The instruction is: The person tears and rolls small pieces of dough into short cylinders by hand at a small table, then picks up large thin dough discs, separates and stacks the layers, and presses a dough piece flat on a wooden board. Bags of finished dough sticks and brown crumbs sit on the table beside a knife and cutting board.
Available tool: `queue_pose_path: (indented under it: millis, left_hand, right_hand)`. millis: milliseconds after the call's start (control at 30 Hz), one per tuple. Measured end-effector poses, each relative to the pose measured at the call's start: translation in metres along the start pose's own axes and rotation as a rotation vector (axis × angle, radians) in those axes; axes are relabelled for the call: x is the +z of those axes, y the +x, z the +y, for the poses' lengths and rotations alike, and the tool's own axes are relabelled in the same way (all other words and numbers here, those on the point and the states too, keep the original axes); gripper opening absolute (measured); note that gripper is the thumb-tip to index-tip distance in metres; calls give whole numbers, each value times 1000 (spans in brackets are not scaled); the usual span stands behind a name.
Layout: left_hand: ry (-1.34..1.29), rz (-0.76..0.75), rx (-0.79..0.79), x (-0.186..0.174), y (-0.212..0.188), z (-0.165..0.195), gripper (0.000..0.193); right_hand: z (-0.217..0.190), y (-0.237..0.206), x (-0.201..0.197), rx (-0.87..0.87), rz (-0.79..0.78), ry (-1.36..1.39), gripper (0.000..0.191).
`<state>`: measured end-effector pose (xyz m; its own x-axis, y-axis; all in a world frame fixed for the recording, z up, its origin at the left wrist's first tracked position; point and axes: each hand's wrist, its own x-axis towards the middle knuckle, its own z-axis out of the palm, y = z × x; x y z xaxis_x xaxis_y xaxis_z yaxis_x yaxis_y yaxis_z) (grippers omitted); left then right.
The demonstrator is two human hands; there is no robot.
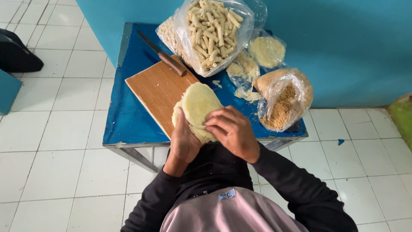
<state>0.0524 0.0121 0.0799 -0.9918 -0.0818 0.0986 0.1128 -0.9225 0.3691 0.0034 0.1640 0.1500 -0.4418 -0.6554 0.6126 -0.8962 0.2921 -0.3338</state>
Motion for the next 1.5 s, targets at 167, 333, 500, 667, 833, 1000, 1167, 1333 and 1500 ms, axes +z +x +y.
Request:
queue_pose_path:
  millis: [167,333,500,667,833,1000,1167,1333,1500]
  left_hand:
    - [337,-70,9,12,-13,-10,68]
    - [529,-118,-32,19,-15,-19,74]
    - [687,-120,-73,17,-18,-22,83]
    - [793,-165,-23,18,-20,-24,97]
    - [878,-146,-12,18,-20,-28,106]
    - [836,-96,-60,10,-23,-28,96]
    - [580,-32,-127,0,-25,-27,93]
    - [625,-64,-85,-1,-27,-33,84]
    - [1057,-123,79,9,-28,-38,80]
  right_hand:
    - [25,-25,-19,305,-165,446,11]
    - [39,-43,-32,588,-282,713,9]
    - [48,-53,-35,697,-315,853,13]
    - [51,-60,-32,719,-308,897,15]
    - [47,-65,-23,697,-323,805,15]
    - [56,-76,-18,720,-262,814,14]
    - [80,-89,-7,989,16,1324,12]
    - [68,-95,7,1013,116,1334,23]
    - [24,-80,9,494,130,673,40]
